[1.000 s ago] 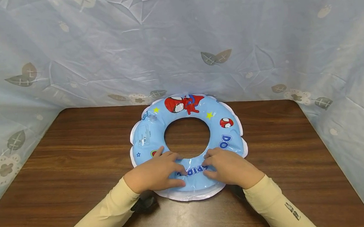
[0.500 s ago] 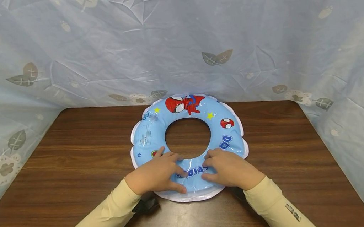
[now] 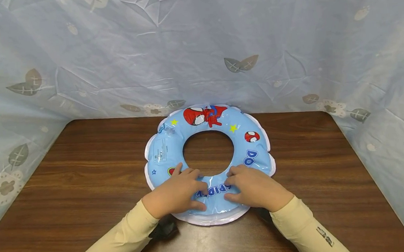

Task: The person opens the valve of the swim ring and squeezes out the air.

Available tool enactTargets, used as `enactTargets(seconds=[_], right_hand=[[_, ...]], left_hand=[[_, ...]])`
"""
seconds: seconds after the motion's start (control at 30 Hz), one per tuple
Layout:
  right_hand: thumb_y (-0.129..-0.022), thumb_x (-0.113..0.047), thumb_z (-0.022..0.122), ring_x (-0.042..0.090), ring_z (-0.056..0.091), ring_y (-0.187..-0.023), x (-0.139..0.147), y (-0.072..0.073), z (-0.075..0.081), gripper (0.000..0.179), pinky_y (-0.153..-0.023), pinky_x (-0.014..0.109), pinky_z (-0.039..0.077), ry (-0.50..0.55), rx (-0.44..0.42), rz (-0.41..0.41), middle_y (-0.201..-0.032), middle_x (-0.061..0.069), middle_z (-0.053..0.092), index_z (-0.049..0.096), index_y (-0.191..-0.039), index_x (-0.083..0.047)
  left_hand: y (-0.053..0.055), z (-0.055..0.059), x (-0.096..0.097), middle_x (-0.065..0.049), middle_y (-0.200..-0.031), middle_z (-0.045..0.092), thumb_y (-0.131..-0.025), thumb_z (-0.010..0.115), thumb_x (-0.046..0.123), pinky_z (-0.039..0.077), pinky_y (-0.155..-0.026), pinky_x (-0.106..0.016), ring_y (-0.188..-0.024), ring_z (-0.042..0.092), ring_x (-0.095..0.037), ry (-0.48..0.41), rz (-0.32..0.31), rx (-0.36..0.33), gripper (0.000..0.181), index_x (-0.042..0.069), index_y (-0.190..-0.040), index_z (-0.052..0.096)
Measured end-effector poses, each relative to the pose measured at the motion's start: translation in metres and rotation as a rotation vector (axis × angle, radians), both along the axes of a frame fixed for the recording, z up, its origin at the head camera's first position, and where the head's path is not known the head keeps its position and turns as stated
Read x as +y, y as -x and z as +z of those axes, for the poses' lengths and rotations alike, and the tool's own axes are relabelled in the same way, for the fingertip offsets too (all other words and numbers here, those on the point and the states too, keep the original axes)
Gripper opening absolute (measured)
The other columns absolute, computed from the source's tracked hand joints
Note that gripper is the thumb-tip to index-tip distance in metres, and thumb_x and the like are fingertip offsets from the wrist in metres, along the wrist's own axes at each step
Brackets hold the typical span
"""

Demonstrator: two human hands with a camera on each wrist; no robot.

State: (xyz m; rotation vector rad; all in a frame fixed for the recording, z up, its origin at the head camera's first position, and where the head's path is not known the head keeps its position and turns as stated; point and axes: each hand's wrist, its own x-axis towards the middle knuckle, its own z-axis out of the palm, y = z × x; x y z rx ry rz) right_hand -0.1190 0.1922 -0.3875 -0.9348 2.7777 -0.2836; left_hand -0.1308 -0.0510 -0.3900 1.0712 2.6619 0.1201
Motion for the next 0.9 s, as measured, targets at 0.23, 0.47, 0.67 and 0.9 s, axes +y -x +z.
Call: enactTargets(seconds=[0.23,0.47,0.67,0.9], right_hand=[[-0.091,-0.039,0.079,0.032,0.065,-0.118,-0.001,-0.0013,0.004,0.04,-0.101,0.051,0.053,-0.017,0.021,0.038,-0.123,0.009,0.069,0.076,-0.121,-0.012],[-0.088,-0.036,0.083,0.031,0.064,-0.124,-0.0035,-0.0054,0.0079,0.046,-0.104,0.051,0.051,0.02,-0.018,0.099,-0.13,0.006,0.069,0.074,-0.127,-0.014],[-0.088,-0.037,0.083,0.032,0.062,-0.126,-0.0048,-0.006,0.0052,0.045,-0.106,0.053,0.049,0.017,-0.035,0.107,-0.132,0.007,0.069,0.075,-0.127,-0.015],[-0.088,-0.037,0.083,0.032,0.061,-0.127,-0.0058,-0.0051,0.0037,0.046,-0.105,0.052,0.05,0.015,-0.057,0.104,-0.134,0.006,0.068,0.075,-0.128,-0.017]], left_hand=[[-0.0021,-0.0016,0.001,-0.004,-0.122,0.065,-0.085,0.081,0.052,0.027,-0.115,-0.071,-0.125,0.057,-0.028,-0.005,0.005,0.017,0.036,0.032,-0.115,0.076],[-0.0038,-0.0023,0.003,-0.002,-0.117,0.065,-0.082,0.084,0.052,0.03,-0.114,-0.071,-0.122,0.059,-0.027,-0.005,0.011,0.032,0.041,0.03,-0.116,0.075],[-0.004,-0.0038,0.0031,-0.004,-0.121,0.065,-0.082,0.084,0.053,0.03,-0.114,-0.07,-0.124,0.059,-0.028,0.006,0.004,0.054,0.048,0.028,-0.122,0.072],[-0.0035,0.0018,-0.0021,-0.005,-0.128,0.065,-0.091,0.077,0.049,0.03,-0.115,-0.068,-0.129,0.057,-0.029,0.017,-0.038,0.056,0.039,0.027,-0.123,0.072]])
